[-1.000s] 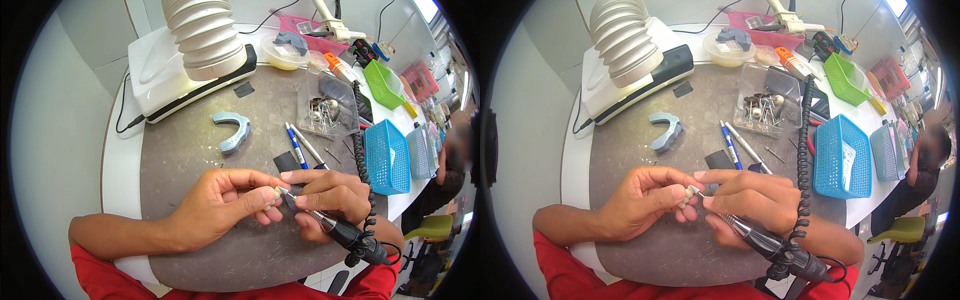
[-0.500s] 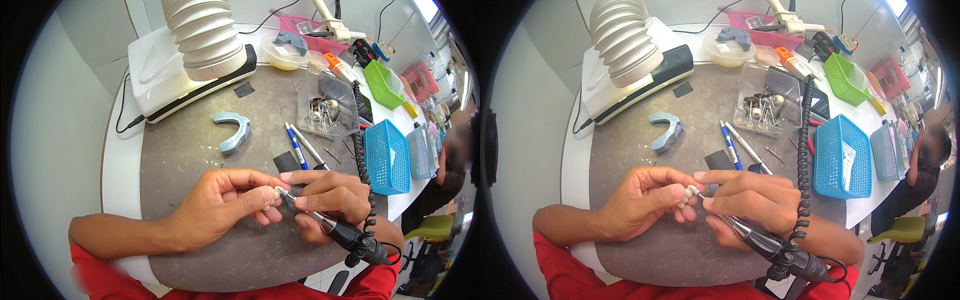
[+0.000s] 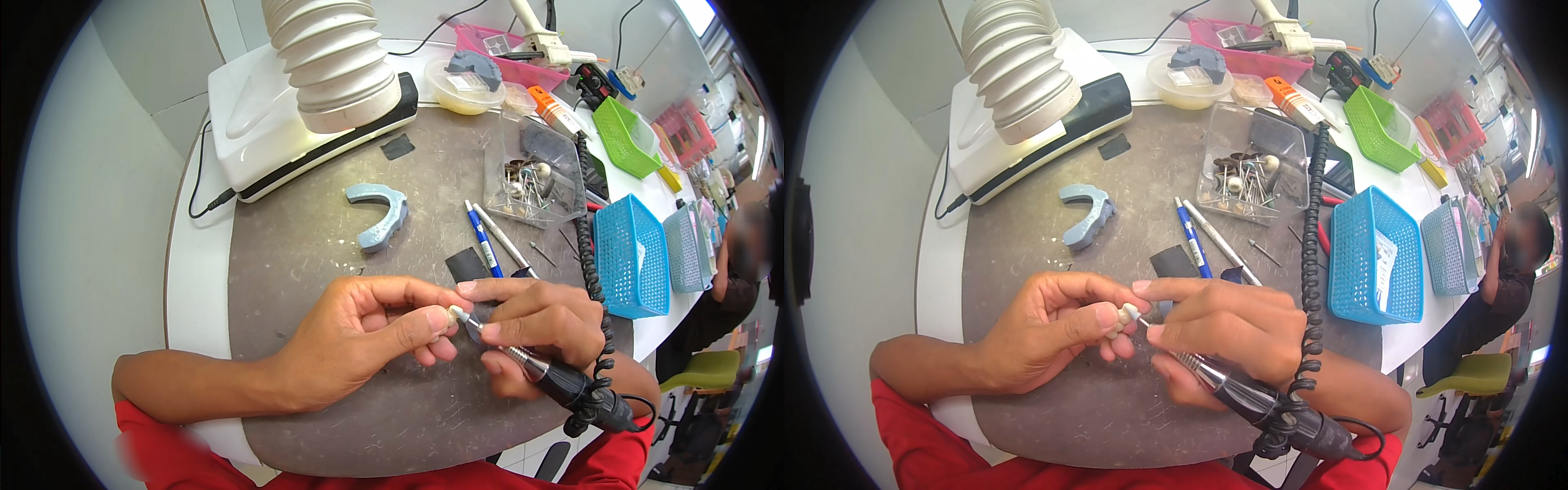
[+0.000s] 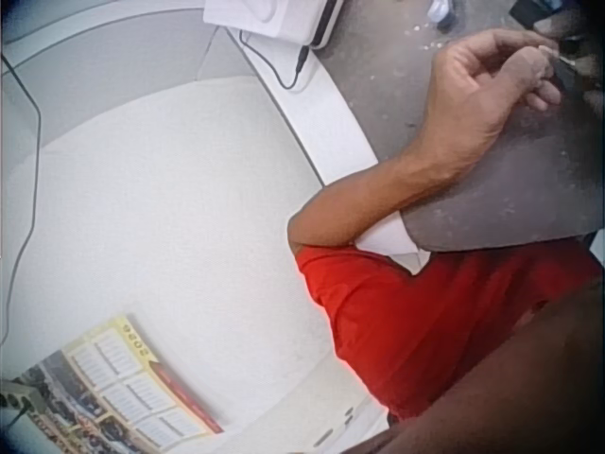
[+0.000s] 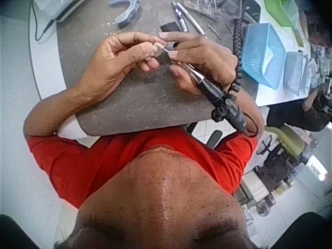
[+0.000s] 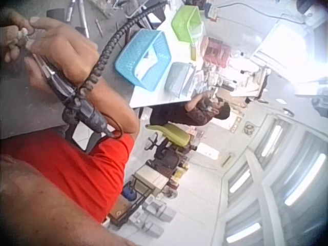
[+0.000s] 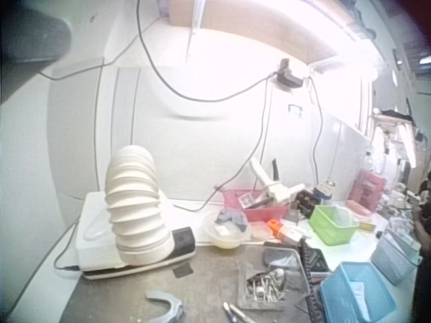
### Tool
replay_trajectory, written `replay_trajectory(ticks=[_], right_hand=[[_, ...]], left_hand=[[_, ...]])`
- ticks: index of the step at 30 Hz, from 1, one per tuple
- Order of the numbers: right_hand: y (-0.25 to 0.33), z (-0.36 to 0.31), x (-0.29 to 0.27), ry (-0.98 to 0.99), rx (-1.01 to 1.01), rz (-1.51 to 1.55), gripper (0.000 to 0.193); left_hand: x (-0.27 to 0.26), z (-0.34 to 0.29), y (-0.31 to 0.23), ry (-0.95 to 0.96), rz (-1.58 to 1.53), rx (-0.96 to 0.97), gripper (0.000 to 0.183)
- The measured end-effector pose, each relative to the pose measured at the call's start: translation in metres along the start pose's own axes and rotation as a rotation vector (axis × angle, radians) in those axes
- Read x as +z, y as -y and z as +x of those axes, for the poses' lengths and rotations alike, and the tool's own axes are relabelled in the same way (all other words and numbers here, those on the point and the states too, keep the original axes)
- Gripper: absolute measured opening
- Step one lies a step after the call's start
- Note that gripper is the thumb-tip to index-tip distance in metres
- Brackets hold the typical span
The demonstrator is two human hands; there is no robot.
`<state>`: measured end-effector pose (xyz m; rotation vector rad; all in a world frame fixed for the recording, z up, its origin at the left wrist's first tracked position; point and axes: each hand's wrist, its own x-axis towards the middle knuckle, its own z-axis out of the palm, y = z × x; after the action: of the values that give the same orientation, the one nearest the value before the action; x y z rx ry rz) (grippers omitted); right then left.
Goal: The person uses a rotary handpiece to grind and shape a small white dental prosthetic component. They repeatedly fit the component into a grey dental mold to check the alignment and fit, then continue refining the shape with the rotary tool.
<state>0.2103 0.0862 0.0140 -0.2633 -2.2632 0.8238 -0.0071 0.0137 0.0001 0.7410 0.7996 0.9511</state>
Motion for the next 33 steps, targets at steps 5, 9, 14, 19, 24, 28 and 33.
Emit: replay_trajectory(ticks=[5,9,14,19,24,28,33], right_hand=[[-0.0001,0.0003,-0.0007,-0.002,-0.002,0.006,0.035],[-0.0029,-0.0007,0.0003,-0.013,-0.012,-0.009,0.036],[-0.0037,0.0003,0.0024,-0.015,-0.024,-0.015,0.037],[-0.0049,-0.0032,-0.0008,-0.007,-0.027,-0.052,0.026],[-0.0027,-0.0019,-0.0019,0.01,-0.006,-0.052,0.026],[-0.0026,-0.0006,-0.0014,0.025,-0.015,-0.027,0.027],[-0.002,-0.0014,-0.0004,0.024,-0.007,-0.021,0.03]], left_hand=[[0.0006,0.0001,-0.0007,0.0,0.005,-0.002,0.025],[0.0006,0.0002,-0.0011,0.003,-0.003,-0.005,0.025],[0.001,-0.0002,0.0003,-0.014,0.001,0.007,0.025],[0.0015,0.0005,-0.0007,-0.007,-0.007,0.003,0.026],[0.001,-0.0005,-0.0012,-0.016,-0.015,-0.004,0.026],[0.0005,-0.0002,-0.0006,-0.015,-0.026,-0.009,0.027],[0.0006,0.0,-0.0006,-0.013,-0.037,-0.011,0.026]])
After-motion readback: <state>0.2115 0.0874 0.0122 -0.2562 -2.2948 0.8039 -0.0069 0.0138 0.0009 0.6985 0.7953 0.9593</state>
